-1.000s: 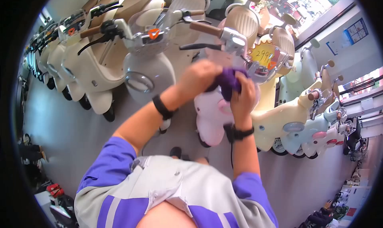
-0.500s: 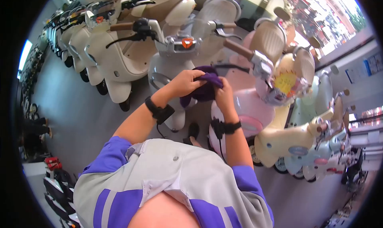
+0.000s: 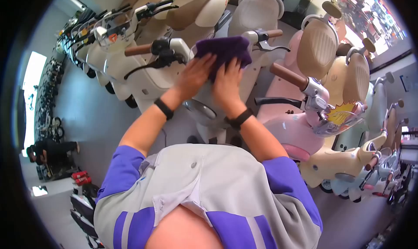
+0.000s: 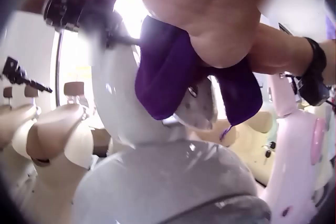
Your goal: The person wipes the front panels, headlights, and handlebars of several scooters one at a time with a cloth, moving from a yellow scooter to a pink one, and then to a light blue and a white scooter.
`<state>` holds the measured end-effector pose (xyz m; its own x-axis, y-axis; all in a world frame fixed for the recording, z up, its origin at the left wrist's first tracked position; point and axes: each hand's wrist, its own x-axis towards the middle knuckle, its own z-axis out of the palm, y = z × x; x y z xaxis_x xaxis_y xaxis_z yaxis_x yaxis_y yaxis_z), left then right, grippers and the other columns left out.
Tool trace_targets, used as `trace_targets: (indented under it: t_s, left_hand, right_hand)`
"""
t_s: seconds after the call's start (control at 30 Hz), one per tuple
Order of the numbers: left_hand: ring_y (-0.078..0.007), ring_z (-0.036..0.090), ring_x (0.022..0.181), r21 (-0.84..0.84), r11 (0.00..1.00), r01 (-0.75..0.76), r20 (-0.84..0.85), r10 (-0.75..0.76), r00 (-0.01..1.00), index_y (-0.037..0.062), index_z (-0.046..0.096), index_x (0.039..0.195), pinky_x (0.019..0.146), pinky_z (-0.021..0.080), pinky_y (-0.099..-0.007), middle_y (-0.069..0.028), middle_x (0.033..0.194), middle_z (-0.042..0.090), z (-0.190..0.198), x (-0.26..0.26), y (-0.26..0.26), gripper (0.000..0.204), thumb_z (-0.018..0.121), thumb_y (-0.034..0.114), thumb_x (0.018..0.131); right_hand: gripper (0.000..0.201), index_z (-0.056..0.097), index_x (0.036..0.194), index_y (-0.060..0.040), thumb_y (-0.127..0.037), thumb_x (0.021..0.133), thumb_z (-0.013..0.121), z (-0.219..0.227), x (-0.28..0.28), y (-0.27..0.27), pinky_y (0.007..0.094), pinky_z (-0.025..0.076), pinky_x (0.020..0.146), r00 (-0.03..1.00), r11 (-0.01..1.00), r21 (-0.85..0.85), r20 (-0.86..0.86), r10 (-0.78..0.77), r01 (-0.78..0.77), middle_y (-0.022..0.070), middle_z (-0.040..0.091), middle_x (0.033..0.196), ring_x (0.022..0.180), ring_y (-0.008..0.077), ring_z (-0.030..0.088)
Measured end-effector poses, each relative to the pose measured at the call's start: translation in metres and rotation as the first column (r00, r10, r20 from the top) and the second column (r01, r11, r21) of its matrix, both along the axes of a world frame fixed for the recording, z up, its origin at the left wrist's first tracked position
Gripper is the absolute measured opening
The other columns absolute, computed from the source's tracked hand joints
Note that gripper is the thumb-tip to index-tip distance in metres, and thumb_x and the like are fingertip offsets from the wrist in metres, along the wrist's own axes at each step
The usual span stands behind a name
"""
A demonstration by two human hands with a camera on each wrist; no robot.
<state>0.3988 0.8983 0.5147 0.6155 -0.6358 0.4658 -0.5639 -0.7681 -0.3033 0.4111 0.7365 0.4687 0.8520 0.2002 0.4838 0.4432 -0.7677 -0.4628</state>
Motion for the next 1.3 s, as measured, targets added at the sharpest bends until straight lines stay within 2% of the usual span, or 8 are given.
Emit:
trace_targets:
  t_s: [0.23, 0.33, 0.5, 0.7, 0.83, 1.0, 1.1, 1.3]
  left_hand:
    - [-0.0296, 0.028, 0.149, 0.084, 0.996, 0.034, -0.029, -0.031, 0.999, -0.0048, 0.053, 0.136, 0.122, 0.019, -0.0451, -0.0157, 0.156, 0.038, -0.029, 0.001, 0.052, 0.053, 0.051, 0.02, 0.09]
    - [-0.0318, 0.028, 0.149, -0.027, 0.995, 0.099, -0.101, -0.101, 0.99, -0.0085, 0.053, 0.135, 0.123, 0.016, -0.0478, -0.0204, 0.155, 0.039, 0.029, 0.01, 0.038, 0.051, 0.049, 0.017, 0.091]
    - [-0.0332, 0.025, 0.151, -0.066, 0.981, 0.181, 0.111, -0.173, 0.979, -0.0094, 0.051, 0.137, 0.124, 0.016, -0.0462, -0.0222, 0.157, 0.035, 0.019, 0.053, -0.004, 0.051, 0.046, 0.012, 0.091]
    - [-0.0359, 0.028, 0.149, 0.165, 0.948, 0.271, 0.001, -0.275, 0.961, -0.0122, 0.049, 0.136, 0.123, 0.019, -0.0455, -0.0267, 0.153, 0.039, -0.029, 0.066, -0.065, 0.057, 0.047, 0.016, 0.087]
    - [-0.0347, 0.035, 0.145, 0.13, 0.902, 0.412, -0.191, -0.385, 0.903, -0.0122, 0.05, 0.134, 0.122, 0.02, -0.0445, -0.0261, 0.148, 0.045, -0.049, 0.044, -0.036, 0.058, 0.05, 0.018, 0.084]
    - [-0.0269, 0.042, 0.142, 0.06, 0.946, 0.319, -0.096, -0.312, 0.945, -0.0016, 0.061, 0.126, 0.122, 0.021, -0.0431, -0.0155, 0.143, 0.053, -0.012, 0.035, -0.004, 0.046, 0.051, 0.016, 0.084]
    - [-0.0249, 0.043, 0.141, 0.094, 0.969, 0.228, -0.043, -0.225, 0.973, -0.0007, 0.061, 0.127, 0.122, 0.02, -0.0423, -0.0149, 0.14, 0.056, 0.039, 0.055, -0.037, 0.046, 0.051, 0.017, 0.085]
    - [-0.0236, 0.046, 0.138, 0.25, 0.949, 0.194, 0.098, -0.225, 0.969, -0.0002, 0.06, 0.128, 0.122, 0.021, -0.0411, -0.0149, 0.14, 0.057, 0.012, 0.083, -0.085, 0.046, 0.05, 0.02, 0.087]
  right_hand:
    - [0.058, 0.051, 0.133, 0.003, -0.009, 0.077, 0.061, -0.003, -0.024, 0.025, 0.0602, 0.014, 0.117, 0.995, 0.992, -0.12, 0.097, -0.027, 0.038, 0.037, 0.026, 0.151, 0.144, 0.0517, 0.023]
    - [0.061, 0.045, 0.141, -0.0004, -0.011, 0.083, 0.058, 0.022, -0.008, 0.051, 0.0605, 0.013, 0.117, 0.974, 0.981, 0.078, 0.131, -0.185, 0.176, 0.0349, 0.025, 0.153, 0.144, 0.0513, 0.022]
    - [0.065, 0.036, 0.148, 0.0012, -0.017, 0.091, 0.06, 0.034, 0.028, 0.03, 0.0488, 0.022, 0.119, 0.938, 0.941, 0.27, 0.224, -0.266, 0.202, 0.0284, 0.028, 0.155, 0.142, 0.0449, 0.031]
    - [0.058, 0.038, 0.147, 0.0005, -0.014, 0.093, 0.056, -0.076, 0.04, -0.022, 0.0445, 0.035, 0.113, 0.937, 0.698, 0.68, -0.346, 0.038, 0.223, 0.028, 0.034, 0.152, 0.137, 0.0433, 0.039]
    - [0.058, 0.039, 0.145, 0.001, -0.014, 0.091, 0.056, -0.134, 0.002, -0.007, 0.0486, 0.032, 0.113, 0.916, 0.867, 0.481, -0.393, 0.078, 0.132, 0.0296, 0.035, 0.15, 0.137, 0.0462, 0.035]
    - [0.062, 0.034, 0.145, 0.0067, -0.015, 0.09, 0.055, -0.058, -0.013, 0.015, 0.0529, 0.027, 0.115, 0.995, 0.896, 0.435, -0.074, -0.07, 0.095, 0.0331, 0.036, 0.146, 0.138, 0.0494, 0.03]
    - [0.067, 0.03, 0.146, 0.0097, -0.018, 0.091, 0.057, -0.031, 0.025, -0.003, 0.0536, 0.027, 0.115, 0.991, 0.912, 0.404, 0.073, -0.111, 0.072, 0.0343, 0.034, 0.147, 0.138, 0.0502, 0.031]
    - [0.058, 0.034, 0.147, 0.0063, -0.016, 0.095, 0.052, -0.073, 0.067, -0.031, 0.0526, 0.027, 0.116, 0.999, 0.877, 0.479, -0.009, 0.049, -0.039, 0.0317, 0.034, 0.149, 0.138, 0.0497, 0.032]
